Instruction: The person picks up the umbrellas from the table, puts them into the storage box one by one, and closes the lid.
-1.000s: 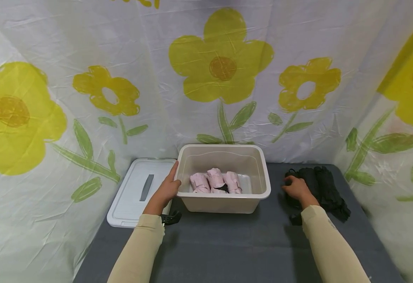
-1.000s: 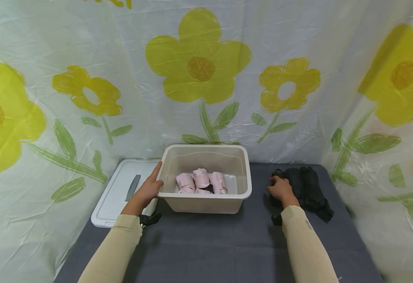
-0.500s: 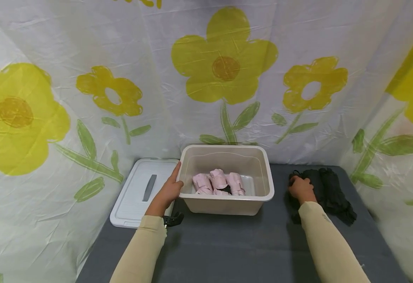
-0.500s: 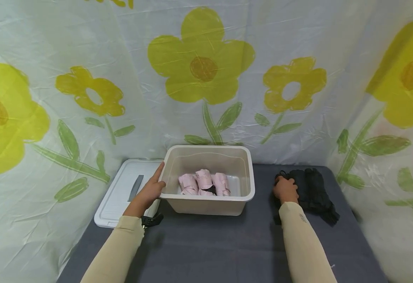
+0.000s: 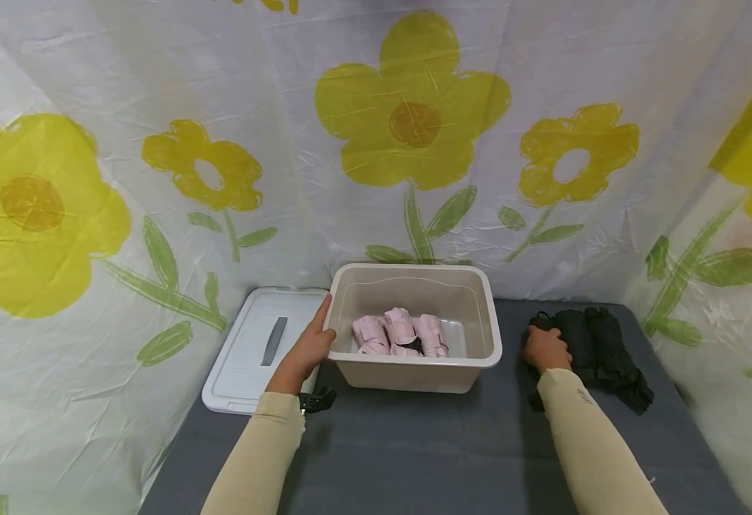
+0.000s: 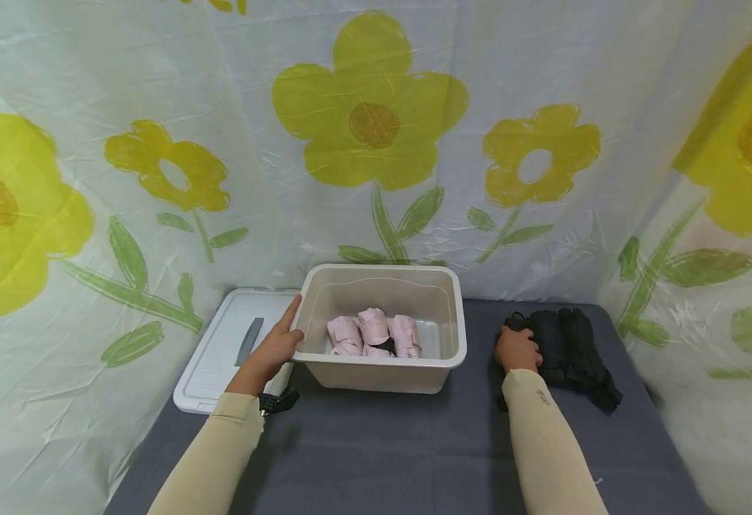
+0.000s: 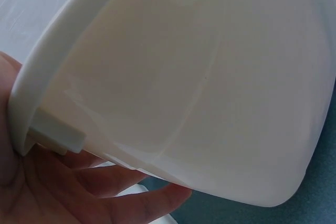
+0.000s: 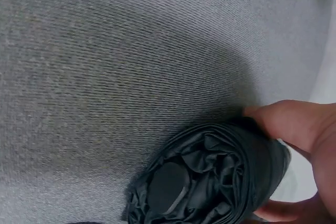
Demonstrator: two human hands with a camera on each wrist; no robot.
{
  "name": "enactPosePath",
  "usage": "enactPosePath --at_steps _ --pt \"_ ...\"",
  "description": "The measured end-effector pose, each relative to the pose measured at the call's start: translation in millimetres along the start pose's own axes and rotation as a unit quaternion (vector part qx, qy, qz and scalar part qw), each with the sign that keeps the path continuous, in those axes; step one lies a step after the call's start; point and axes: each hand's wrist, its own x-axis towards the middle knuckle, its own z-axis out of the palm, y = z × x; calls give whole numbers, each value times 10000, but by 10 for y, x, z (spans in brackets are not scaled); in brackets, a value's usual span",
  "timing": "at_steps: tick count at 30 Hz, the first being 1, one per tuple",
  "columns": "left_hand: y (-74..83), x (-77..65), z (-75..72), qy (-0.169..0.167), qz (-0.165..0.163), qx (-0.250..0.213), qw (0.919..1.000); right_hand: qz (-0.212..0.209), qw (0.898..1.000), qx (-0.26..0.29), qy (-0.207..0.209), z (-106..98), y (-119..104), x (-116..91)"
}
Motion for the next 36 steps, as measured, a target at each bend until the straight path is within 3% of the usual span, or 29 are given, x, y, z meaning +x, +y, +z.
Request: enactPosePath --at_steps 6,11,16,24,32,36 --pt "-6 3 -17 -66 16 23 10000 0 9999 13 -145 -39 -54 -69" --pt "10 -22 8 -35 -1 74 10000 -215 9996 -13 -206 -63 40 -101" --pt "27 -31 6 -31 -32 115 9999 -531 9985 -106 -46 -52 132 -53" --pt "24 -15 -16 -87 -169 35 9998 -656 9976 175 110 -36 202 -31" --pt "381 -247 -16 -167 -121 60 9998 -822 9944 558 360 -72 266 -113" --pt "220 -141 -8 -121 -78 37 9999 -894 9931 659 375 -70 296 -146"
